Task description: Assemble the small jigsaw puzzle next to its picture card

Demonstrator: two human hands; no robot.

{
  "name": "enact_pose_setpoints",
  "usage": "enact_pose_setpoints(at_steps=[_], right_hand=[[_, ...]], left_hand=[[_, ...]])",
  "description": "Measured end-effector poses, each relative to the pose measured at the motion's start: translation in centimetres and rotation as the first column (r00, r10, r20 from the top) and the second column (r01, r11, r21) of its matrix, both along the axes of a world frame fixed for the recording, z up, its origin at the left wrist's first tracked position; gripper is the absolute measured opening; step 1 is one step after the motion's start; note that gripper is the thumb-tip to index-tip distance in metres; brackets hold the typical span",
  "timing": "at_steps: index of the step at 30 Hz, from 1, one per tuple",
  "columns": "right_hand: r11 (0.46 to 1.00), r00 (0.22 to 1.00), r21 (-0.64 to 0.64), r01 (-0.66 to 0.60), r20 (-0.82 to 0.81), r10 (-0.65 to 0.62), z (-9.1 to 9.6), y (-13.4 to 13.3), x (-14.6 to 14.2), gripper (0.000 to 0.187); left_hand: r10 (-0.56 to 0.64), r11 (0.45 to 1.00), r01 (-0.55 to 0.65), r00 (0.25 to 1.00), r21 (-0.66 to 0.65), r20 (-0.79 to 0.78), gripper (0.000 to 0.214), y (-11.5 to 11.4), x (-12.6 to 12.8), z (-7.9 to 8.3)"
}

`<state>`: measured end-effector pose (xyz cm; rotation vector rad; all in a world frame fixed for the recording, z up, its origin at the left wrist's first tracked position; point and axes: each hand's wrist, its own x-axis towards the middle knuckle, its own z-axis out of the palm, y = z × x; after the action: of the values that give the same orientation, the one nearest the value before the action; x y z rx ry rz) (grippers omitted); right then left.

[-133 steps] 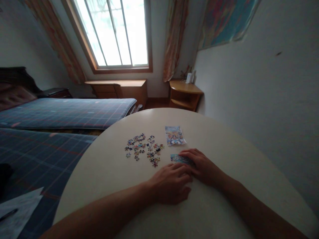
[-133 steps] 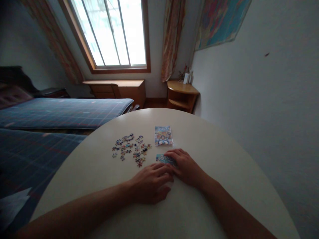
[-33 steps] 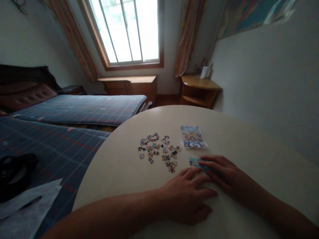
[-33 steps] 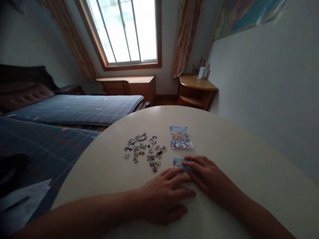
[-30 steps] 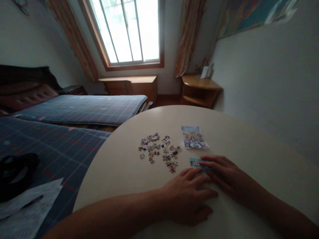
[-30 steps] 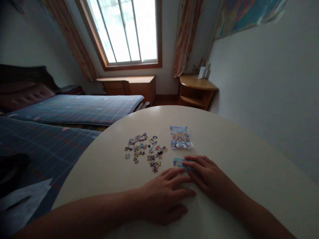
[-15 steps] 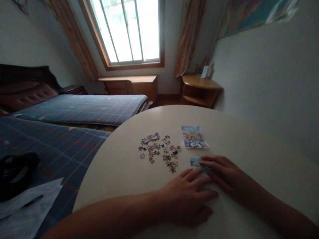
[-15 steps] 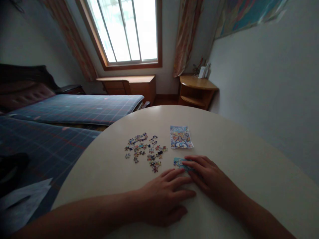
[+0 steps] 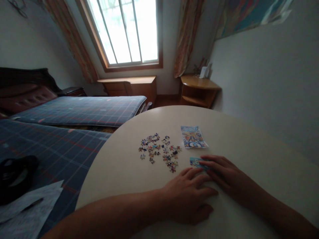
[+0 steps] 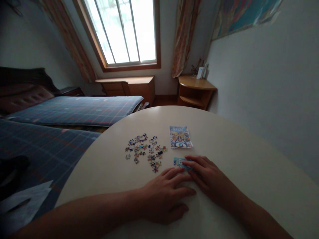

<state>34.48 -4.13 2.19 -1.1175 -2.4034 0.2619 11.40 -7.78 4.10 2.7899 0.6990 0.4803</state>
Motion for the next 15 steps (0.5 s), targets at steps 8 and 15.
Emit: enact_pose_setpoints(at_steps=[8, 15], right_hand=[[1.0, 1.0, 0.003, -0.003, 0.02, 0.003, -0.11, -0.19, 0.12, 0.032], [1.0, 1.0, -0.012, 0.004, 0.008, -0.003, -0.15, -0.27, 0.09, 0.032]], left_hand=[[0.017, 0.999, -0.016, 1.0, -0.029, 0.024, 0.039, 0.03, 0.36, -0.36], [0.02, 0.999, -0.019, 1.0, -0.038, 0.023, 0.038, 0.05, 0.46, -0.34]])
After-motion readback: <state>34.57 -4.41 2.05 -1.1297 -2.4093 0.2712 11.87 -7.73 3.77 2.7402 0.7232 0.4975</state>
